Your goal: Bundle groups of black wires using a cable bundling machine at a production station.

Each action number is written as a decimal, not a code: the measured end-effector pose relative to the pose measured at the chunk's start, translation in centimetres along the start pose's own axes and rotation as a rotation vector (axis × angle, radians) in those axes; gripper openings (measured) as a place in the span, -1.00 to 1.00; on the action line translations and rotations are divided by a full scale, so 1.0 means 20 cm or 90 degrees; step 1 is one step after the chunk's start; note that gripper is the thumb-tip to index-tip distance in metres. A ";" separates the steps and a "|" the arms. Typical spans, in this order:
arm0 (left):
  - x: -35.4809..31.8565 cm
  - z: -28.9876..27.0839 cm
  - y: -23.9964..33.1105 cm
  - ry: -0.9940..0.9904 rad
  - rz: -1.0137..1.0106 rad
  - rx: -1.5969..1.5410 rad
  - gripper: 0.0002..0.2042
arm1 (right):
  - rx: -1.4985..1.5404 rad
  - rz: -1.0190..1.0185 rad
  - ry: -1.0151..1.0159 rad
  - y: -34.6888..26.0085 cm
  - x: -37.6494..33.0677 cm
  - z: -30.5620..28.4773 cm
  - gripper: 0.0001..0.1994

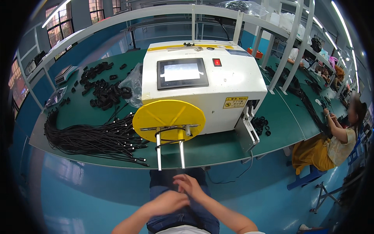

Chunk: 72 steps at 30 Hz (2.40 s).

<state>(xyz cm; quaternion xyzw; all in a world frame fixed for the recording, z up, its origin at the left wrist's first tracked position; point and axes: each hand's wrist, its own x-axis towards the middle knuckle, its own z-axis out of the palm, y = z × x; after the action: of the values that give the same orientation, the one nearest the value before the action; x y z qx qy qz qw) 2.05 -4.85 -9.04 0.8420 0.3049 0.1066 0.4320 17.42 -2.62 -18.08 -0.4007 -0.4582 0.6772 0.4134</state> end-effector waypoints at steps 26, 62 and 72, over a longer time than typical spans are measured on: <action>-0.67 -0.30 -0.47 -0.068 -0.256 -0.322 -0.84 | 0.628 -0.135 -0.471 -0.17 -0.11 0.08 -0.56; -0.63 -0.51 -0.53 0.716 -0.120 -0.105 -0.77 | 0.135 -0.161 -0.049 -0.31 0.63 0.76 -0.74; -0.43 -0.59 -0.59 0.554 -0.107 -0.325 -0.88 | -0.046 -0.242 -0.005 -0.26 0.52 0.63 -0.76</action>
<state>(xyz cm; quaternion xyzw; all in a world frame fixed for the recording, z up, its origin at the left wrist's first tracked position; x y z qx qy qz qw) -15.01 2.90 -10.49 0.5601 0.4873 0.4836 0.4637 3.29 4.55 -11.51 -0.3193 -0.5512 0.5714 0.5173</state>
